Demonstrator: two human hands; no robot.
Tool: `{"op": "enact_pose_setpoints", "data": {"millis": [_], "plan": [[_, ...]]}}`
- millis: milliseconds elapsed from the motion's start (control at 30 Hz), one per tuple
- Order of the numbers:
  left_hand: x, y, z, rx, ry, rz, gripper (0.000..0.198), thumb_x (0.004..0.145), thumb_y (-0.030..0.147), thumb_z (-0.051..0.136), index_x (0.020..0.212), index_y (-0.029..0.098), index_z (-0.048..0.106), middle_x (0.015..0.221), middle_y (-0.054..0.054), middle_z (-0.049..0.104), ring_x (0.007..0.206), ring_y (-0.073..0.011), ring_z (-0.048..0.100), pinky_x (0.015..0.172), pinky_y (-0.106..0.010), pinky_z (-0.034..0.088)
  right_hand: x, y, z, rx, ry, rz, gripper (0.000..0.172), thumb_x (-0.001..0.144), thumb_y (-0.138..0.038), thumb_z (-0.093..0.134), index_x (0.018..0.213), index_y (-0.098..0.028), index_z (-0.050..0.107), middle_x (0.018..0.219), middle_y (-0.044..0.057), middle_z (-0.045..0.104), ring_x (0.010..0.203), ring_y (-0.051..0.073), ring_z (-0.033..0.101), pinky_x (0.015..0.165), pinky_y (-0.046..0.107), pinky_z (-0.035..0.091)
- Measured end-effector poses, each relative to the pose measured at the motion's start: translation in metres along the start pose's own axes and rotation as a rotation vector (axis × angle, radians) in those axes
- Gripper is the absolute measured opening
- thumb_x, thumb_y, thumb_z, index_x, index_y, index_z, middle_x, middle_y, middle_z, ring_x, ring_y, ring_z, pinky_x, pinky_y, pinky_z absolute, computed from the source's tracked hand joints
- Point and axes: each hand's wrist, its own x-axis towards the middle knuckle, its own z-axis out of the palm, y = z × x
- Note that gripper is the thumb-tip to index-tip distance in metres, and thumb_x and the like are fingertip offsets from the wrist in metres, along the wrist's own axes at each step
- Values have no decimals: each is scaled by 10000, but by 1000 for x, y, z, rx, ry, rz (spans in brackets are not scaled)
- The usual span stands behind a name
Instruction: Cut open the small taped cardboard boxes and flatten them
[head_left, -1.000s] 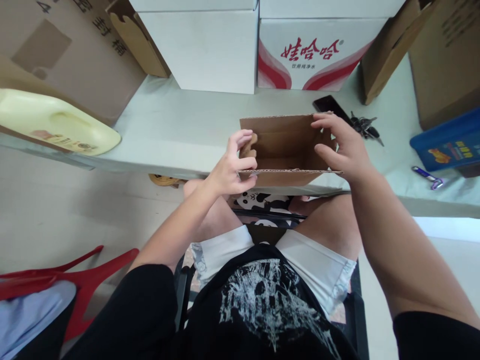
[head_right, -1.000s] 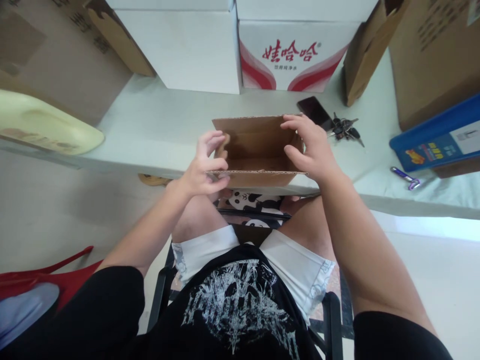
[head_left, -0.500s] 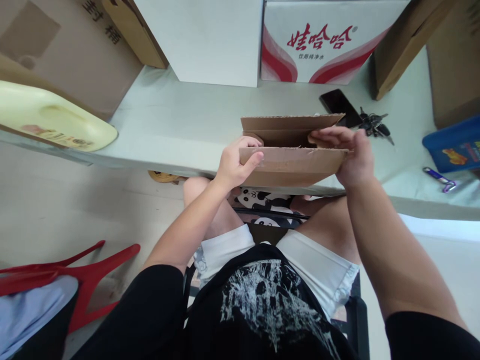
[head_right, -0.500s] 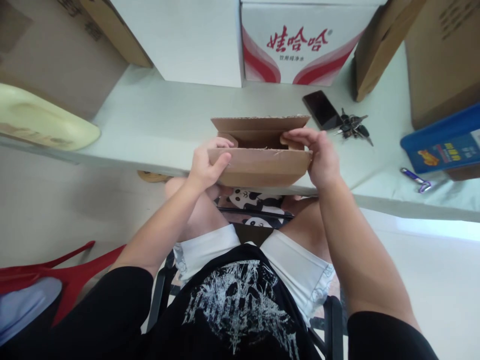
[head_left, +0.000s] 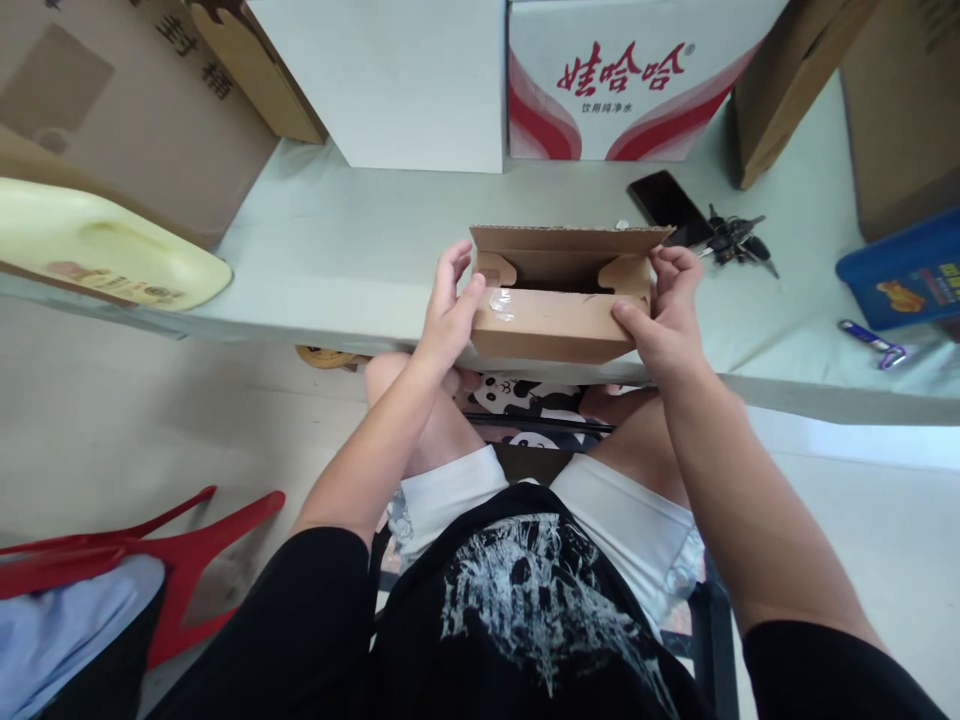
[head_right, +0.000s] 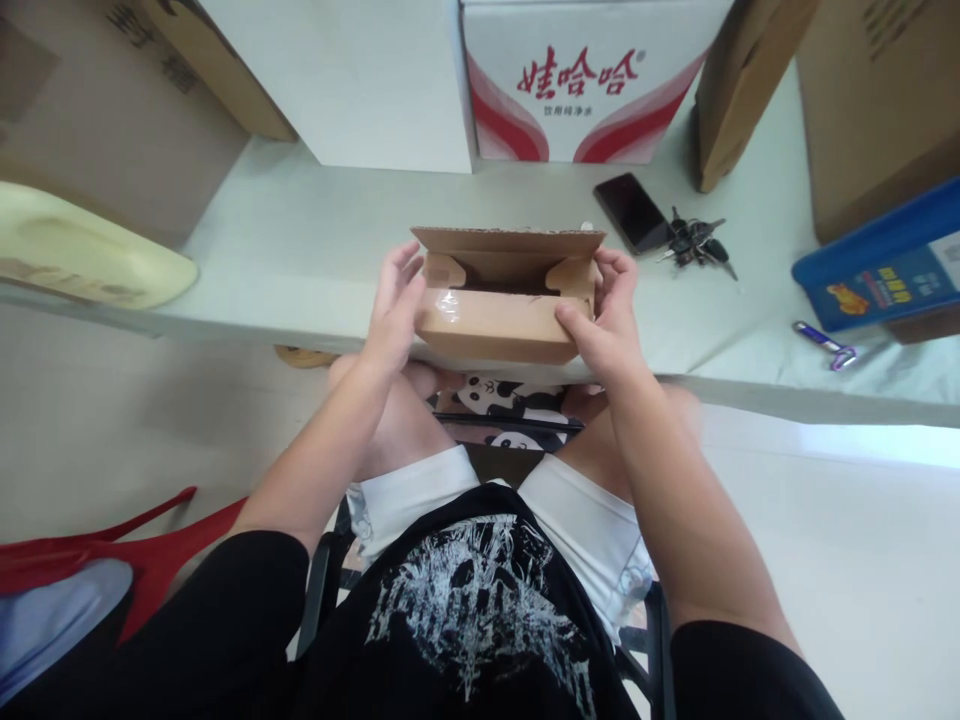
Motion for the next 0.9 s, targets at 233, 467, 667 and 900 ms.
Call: {"op": "enact_pose_setpoints", "data": {"millis": [233,467,667,900], "plan": [[20,13,-3,88,-11,116,566,1023,480,542,1544,363,355,1654,-101,459,1562,-296,431,1202,-521,480,0,3,-1,-6,3,22,899,860,-454,680,1605,-504,180,1653,41,415,1368,303,604,1076,512,549],[17,12,1,57,-96,128,248,935,254,547,1107,247,725,1345,-64,733,1482,-302,534,1279,-646,377,-2,9,-2,-151,51,18,311,842,-431,692,1108,-292,611,1606,86,472,1497,337,456,1178,579,440],[4,2,-11,60,-225,273,630,925,748,551,1328,281,678,1544,-140,588,1573,-365,401,1303,-663,291,-1,4,-1,-160,79,59,191,823,-363,690,973,-267,623,1615,88,480,1480,334,483,1190,611,412],[6,-7,-20,150,-339,234,896,642,758,858,1379,298,640,1739,-183,262,1630,-437,245,1266,-681,326,3,7,2,-98,100,109,202,772,-353,714,917,-258,612,1601,100,500,1479,345,483,1218,632,364]]}}
